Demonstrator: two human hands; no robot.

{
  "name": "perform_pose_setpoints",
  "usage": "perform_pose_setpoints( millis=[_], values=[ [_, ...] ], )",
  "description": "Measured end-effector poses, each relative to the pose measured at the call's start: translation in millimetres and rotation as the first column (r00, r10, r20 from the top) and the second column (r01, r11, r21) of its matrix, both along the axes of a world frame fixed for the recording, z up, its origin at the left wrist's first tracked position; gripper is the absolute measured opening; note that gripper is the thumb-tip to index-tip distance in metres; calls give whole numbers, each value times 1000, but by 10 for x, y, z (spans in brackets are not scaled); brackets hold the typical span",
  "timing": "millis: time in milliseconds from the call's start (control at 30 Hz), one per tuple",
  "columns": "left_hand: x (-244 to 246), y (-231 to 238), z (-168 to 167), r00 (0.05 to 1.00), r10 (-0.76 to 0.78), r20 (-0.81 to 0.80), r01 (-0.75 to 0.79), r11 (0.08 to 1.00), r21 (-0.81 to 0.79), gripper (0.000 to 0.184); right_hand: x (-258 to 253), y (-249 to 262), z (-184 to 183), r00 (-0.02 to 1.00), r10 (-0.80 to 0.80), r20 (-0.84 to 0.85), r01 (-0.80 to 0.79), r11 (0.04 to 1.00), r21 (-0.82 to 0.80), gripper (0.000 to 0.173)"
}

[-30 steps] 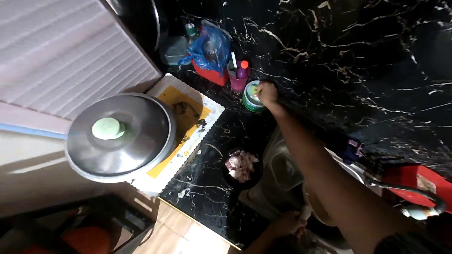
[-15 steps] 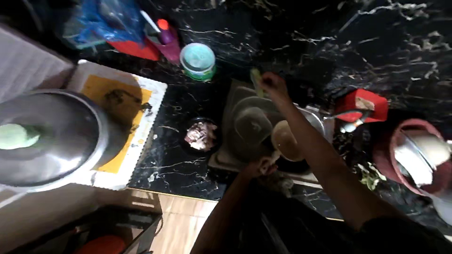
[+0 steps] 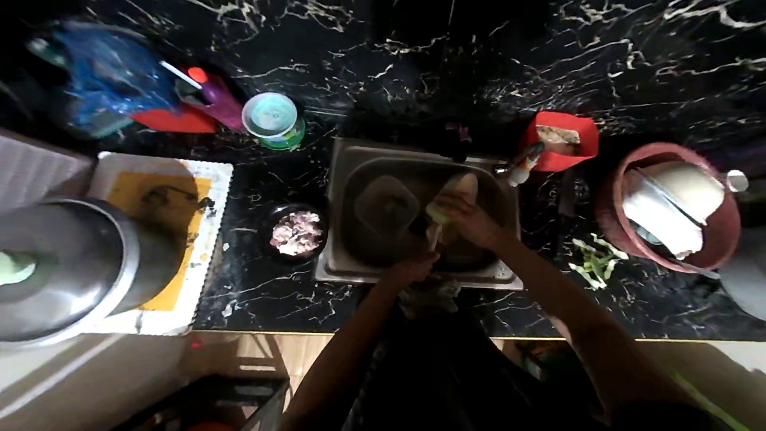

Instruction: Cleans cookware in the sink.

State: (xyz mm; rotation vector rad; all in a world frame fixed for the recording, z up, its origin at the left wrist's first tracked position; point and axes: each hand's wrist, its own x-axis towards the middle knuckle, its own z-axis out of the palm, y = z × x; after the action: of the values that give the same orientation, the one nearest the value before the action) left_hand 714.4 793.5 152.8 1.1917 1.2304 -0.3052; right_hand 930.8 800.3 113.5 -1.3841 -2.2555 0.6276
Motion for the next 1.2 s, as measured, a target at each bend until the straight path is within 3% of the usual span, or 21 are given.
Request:
perform_pose_setpoints(
  millis=[67,167,267,333,400,467,533,600,633,700,767,800,867,933,1067,1200],
  values=[
    [-4,-45,205,988,-134,-71,142,982,126,54,34,34,-76,955,217,200,-223,975,7,56],
    [-34,-126,418,983,-144,-111,166,958,235,52,151,140,-256,925,195,327,-273,938,213,58],
    [-124,-166,399,986,-102,-131,135,952,274,49,171,179,-332,985,-55,164,-5,940,342,43],
    [-228,-227,407,988,-72,-136,108,954,280,51,290,230,-302,959,-249,133,219,954,203,40],
    [-324,-310,412,987,-61,-150,104,947,303,49,357,217,-270,947,-258,193,258,966,24,47],
    [-316,-339,432,982,-67,-178,120,945,306,49,224,121,-276,974,-143,173,131,988,82,56],
    [-252,-357,432,979,-76,-187,131,944,304,48,12,-13,-274,975,62,212,-100,980,171,64],
    [-236,-359,403,984,-74,-162,124,938,324,49,-134,-64,-286,934,254,252,-297,943,152,62],
    [-241,-353,399,986,-72,-151,119,935,335,50,-134,-35,-289,924,274,267,-327,928,178,60],
    [-246,-348,451,987,-76,-144,121,931,345,50,-54,90,-308,966,140,216,-207,922,328,54],
    [-215,-342,536,986,-87,-142,130,936,328,47,14,263,-294,994,-82,77,45,917,396,47],
    [-215,-351,554,987,-87,-134,127,939,321,46,46,329,-291,976,-218,6,202,912,357,42],
    [-256,-378,584,993,-60,-101,91,940,329,46,149,462,-275,867,-490,-90,497,863,91,38],
    [-287,-428,634,995,-40,-90,66,947,314,47,266,552,-407,760,-632,-152,620,775,-125,37],
    [-259,-482,666,1000,19,-24,-11,953,303,47,297,416,-806,527,-831,-180,658,533,-531,46],
    [-122,-437,526,998,41,45,-54,945,322,47,-165,49,-811,202,-924,-325,422,382,-823,41]
  ],
)
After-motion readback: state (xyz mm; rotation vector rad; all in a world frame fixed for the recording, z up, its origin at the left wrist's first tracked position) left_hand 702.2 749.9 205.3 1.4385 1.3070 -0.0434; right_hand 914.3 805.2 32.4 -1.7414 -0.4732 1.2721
